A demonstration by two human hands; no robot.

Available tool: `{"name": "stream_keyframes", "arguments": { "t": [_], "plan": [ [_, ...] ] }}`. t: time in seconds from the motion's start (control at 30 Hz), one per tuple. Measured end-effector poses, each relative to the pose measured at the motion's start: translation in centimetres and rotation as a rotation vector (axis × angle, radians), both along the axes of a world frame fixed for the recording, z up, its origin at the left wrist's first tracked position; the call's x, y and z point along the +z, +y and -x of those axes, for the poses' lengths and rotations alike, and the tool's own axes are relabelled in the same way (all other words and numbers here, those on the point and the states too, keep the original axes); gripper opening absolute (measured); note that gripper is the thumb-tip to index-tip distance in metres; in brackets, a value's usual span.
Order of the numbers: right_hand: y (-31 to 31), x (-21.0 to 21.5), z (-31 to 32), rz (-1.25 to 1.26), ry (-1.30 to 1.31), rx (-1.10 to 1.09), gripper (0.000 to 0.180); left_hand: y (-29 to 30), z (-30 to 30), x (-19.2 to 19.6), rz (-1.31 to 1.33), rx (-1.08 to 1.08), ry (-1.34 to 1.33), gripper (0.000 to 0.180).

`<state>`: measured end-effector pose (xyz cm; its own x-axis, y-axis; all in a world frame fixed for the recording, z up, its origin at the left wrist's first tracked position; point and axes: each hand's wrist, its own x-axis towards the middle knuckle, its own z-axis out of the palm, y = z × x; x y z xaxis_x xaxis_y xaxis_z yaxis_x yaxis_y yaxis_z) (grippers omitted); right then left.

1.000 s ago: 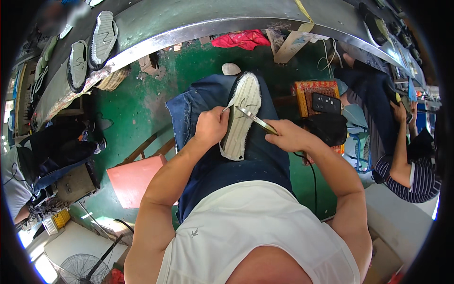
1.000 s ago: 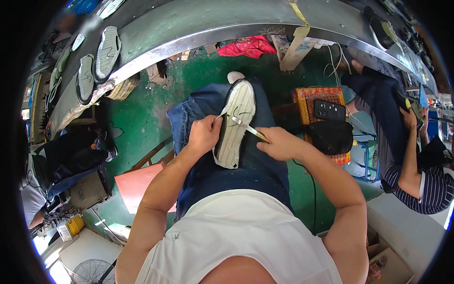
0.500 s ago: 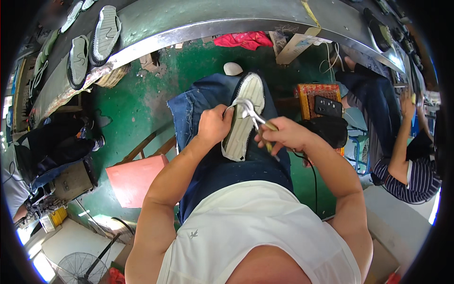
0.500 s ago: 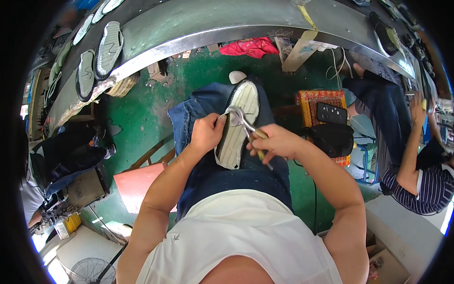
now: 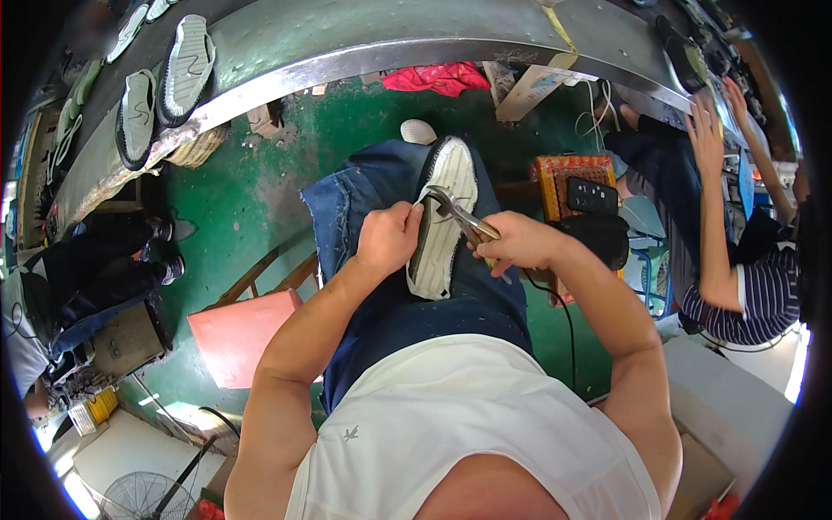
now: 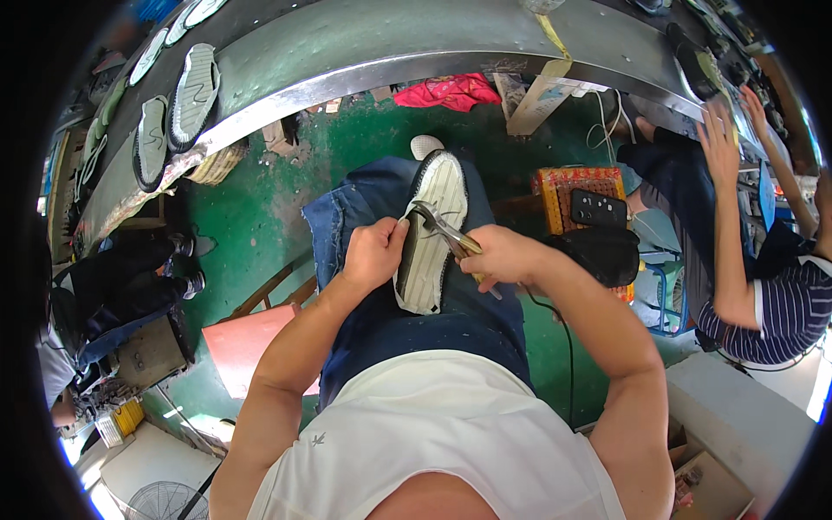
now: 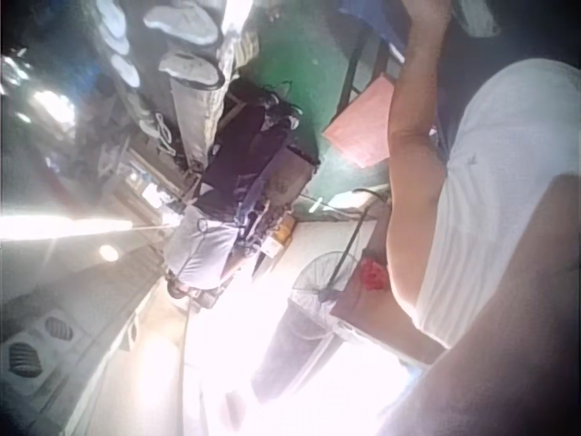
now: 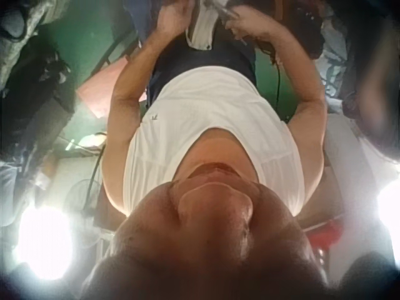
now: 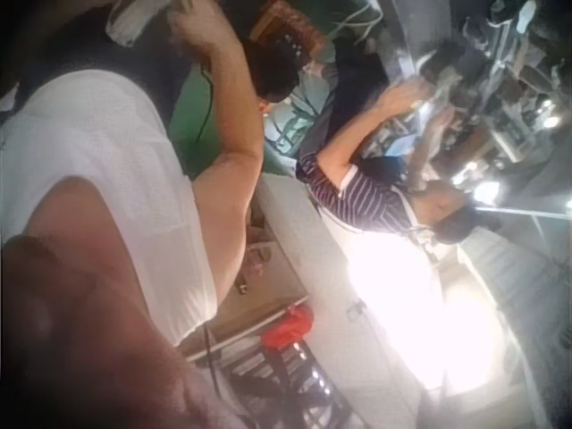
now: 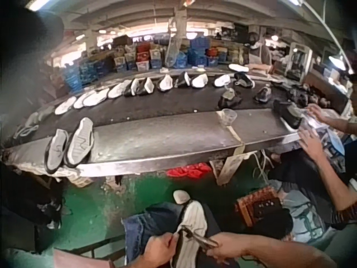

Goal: Trimming or pulling excess material from shoe soles using pliers and placing them on a conveyor belt.

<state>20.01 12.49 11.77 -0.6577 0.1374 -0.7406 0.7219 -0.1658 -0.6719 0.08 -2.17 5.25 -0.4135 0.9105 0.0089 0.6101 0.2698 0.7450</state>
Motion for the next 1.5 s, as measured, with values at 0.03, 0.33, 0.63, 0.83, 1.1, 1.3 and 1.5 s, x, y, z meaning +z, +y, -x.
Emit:
{"name": "stream_keyframes", "arguments": {
  "t": [0.03, 0.33, 0.63, 0.83, 1.1, 1.3, 1.5],
  "plan": [
    [0.9, 0.6, 0.3, 0.007, -0.045, 0.117, 0.024, 0.0, -0.3, 0.0, -0.003, -0.006, -0.002, 0.036],
    [3.7, 4.0, 4.1, -0.717, -0.053, 0.77, 0.028, 2.9, 0.1, -3.5, -0.02, 0.23, -0.817, 0.049],
    [-4.5, -5.2, -0.5, -0.773, 0.186, -0.08, 0.031, 3.0, 0.7, -5.1, 0.035, 0.045, -1.246, 0.069],
    [0.2, -0.8, -0.6, -0.537, 0.032, 0.14, 0.026, 3.5, -0.3, -4.8, 0.066, 0.105, -1.284, 0.06],
    [-4.9, -8.6, -2.1, -0.139, 0.139, -0.358, 0.026, 4.7, -1.3, -3.2, 0.115, 0.177, -1.249, 0.054],
    [1.9, -3.1, -4.9, 0.243, 0.042, -0.247, 0.03, 5.7, -1.3, -2.9, 0.293, 0.233, -1.102, 0.05],
    [2.4, -2.2, -0.6, -0.495, 0.257, -0.157, 0.045, 6.5, -2.4, -1.9, 0.368, 0.233, -0.888, 0.055]
  ]
}}
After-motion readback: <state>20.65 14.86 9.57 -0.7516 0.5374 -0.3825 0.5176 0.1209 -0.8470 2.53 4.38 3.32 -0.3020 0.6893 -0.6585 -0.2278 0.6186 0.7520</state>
